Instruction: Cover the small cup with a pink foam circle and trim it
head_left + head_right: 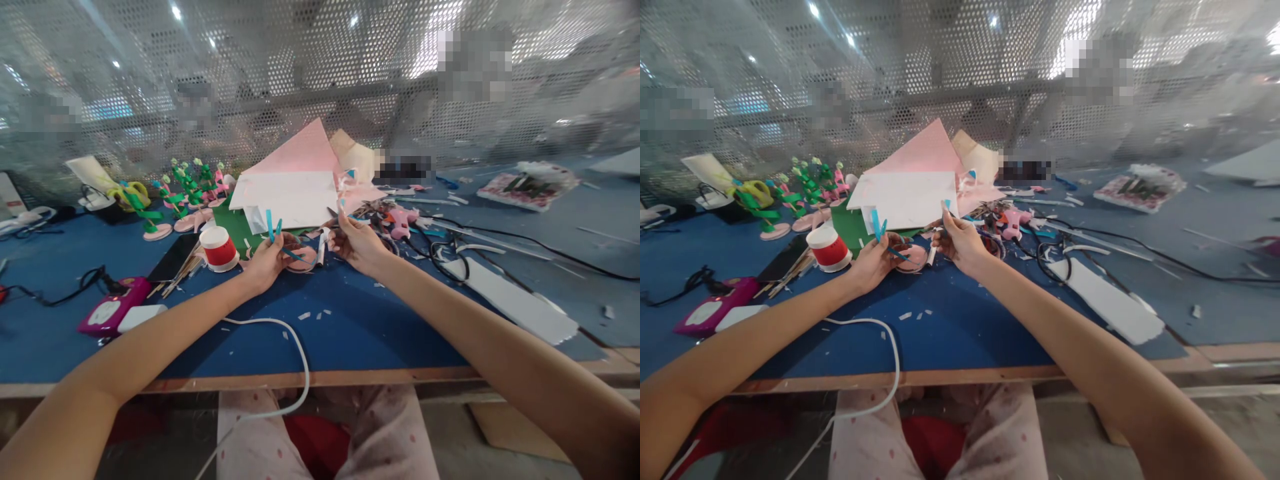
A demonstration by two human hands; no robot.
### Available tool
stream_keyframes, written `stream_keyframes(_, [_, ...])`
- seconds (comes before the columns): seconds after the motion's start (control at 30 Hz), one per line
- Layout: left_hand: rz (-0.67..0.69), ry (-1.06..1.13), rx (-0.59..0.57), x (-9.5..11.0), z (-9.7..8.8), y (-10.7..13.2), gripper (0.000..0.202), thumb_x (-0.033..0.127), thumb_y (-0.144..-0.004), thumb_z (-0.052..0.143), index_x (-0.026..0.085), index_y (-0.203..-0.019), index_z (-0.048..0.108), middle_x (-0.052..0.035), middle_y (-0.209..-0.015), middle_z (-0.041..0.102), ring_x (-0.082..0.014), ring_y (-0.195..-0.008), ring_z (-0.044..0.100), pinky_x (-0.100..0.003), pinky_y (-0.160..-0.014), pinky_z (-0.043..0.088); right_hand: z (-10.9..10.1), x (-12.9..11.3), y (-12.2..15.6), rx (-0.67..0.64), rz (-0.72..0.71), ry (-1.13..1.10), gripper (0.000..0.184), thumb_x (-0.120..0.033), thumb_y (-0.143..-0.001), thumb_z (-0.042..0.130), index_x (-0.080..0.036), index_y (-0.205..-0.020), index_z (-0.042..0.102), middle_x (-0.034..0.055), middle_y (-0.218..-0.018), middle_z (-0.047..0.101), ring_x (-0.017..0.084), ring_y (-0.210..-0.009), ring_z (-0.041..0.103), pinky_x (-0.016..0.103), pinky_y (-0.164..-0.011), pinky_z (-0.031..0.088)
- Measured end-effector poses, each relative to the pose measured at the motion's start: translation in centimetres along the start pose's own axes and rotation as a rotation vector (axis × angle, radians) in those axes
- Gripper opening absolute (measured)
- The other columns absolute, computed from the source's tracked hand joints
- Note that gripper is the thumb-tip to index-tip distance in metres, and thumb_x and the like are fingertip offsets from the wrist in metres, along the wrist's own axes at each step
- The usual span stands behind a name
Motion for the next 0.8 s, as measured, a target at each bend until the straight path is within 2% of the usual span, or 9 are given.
stream_keyframes(0.07, [0.037,-0.016,-0.037,0.1,0.3,0.1,0.034,0.047,-0.071,0.067,0.015,-0.071,0.057,-0.0012,-0.073,0.063,-0.014,-0.074,0.064,-0.028,-0.068,0.053,-0.3,-0.3,-0.2,0.029,-0.026,-0.038,0.027,-0.037,-0.085,0.058,-0.015,-0.069,0.057,-0.0008,-0.054,0.06,0.006,-0.047,0.058,0.014,-0.046,0.05])
stream_keyframes(0.17, [0.141,-0.083,-0.095,0.7,0.6,0.3,0.04,0.055,-0.068,0.065,0.016,-0.07,0.054,0.0002,-0.066,0.061,-0.0157,-0.076,0.065,-0.03,-0.072,0.053,0.0,-0.7,-0.6,-0.029,-0.094,-0.079,0.024,-0.032,-0.085,0.058,-0.013,-0.069,0.06,0.0067,-0.072,0.068,0.01,-0.069,0.067,0.019,-0.07,0.056])
stream_keyframes(0.27, [0.209,-0.176,-0.093,1.0,0.4,0.3,0.043,0.061,-0.068,0.061,0.019,-0.074,0.053,0.0038,-0.051,0.053,-0.0145,-0.068,0.063,-0.026,-0.063,0.05,0.6,-0.6,-0.6,-0.098,-0.124,-0.069,0.014,-0.018,-0.084,0.059,-0.013,-0.072,0.063,0.0078,-0.082,0.071,0.012,-0.082,0.068,0.021,-0.081,0.055])
stream_keyframes(0.33, [0.236,-0.212,-0.075,1.1,0.1,0.1,0.043,0.061,-0.069,0.06,0.02,-0.075,0.051,0.0058,-0.046,0.047,-0.0119,-0.059,0.059,-0.022,-0.054,0.046,1.0,-0.5,-0.4,-0.131,-0.118,-0.037,0.013,-0.008,-0.081,0.058,-0.012,-0.071,0.065,0.0074,-0.084,0.072,0.011,-0.084,0.068,0.02,-0.084,0.054])
stream_keyframes(0.43, [0.274,-0.201,-0.076,1.1,-0.1,0.0,0.041,0.057,-0.069,0.063,0.02,-0.075,0.048,0.0072,-0.05,0.047,-0.0077,-0.053,0.052,-0.02,-0.051,0.042,1.1,-0.2,-0.1,-0.137,-0.091,0.002,0.015,-0.005,-0.081,0.056,-0.01,-0.07,0.066,0.009,-0.082,0.072,0.01,-0.075,0.069,0.016,-0.073,0.056])
stream_keyframes(0.5, [0.239,-0.171,-0.089,0.7,0.0,-0.1,0.04,0.05,-0.066,0.07,0.02,-0.079,0.046,0.0074,-0.06,0.052,-0.0066,-0.058,0.053,-0.02,-0.057,0.045,0.8,0.0,0.0,-0.107,-0.054,0.042,0.015,-0.011,-0.084,0.056,-0.01,-0.074,0.067,0.0089,-0.079,0.072,0.009,-0.058,0.066,0.015,-0.055,0.055])
stream_keyframes(0.6, [0.167,-0.133,-0.094,0.1,0.3,0.1,0.039,0.037,-0.066,0.074,0.021,-0.086,0.044,0.0065,-0.074,0.057,-0.007,-0.07,0.057,-0.023,-0.07,0.049,0.3,0.2,-0.1,-0.067,-0.022,0.12,0.014,-0.019,-0.084,0.057,-0.012,-0.079,0.068,0.0056,-0.075,0.072,0.005,-0.036,0.054,0.016,-0.033,0.046])
stream_keyframes(0.7, [0.192,-0.153,-0.107,0.6,0.7,0.3,0.031,0.037,-0.071,0.069,0.02,-0.086,0.049,0.0031,-0.08,0.06,-0.0101,-0.078,0.061,-0.027,-0.077,0.051,-0.3,-0.1,-0.2,-0.022,-0.034,0.12,0.012,-0.023,-0.084,0.058,-0.015,-0.081,0.067,0.0016,-0.07,0.071,0.004,-0.032,0.048,0.016,-0.03,0.042])
stream_keyframes(0.8, [0.234,-0.21,-0.091,1.4,0.7,0.4,0.031,0.045,-0.073,0.065,0.018,-0.081,0.053,-0.0005,-0.072,0.063,-0.0159,-0.082,0.064,-0.03,-0.076,0.053,-0.6,0.0,-0.5,-0.004,-0.009,0.045,0.012,-0.027,-0.083,0.061,-0.016,-0.078,0.066,-0.0028,-0.061,0.065,0.001,-0.033,0.045,0.013,-0.031,0.04])
Point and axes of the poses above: each hand's wrist, its own y-axis away from the middle knuckle, its own z-axis out of the palm, x = y × z, the point moved 9 cm from there along -y, towards the middle knuckle
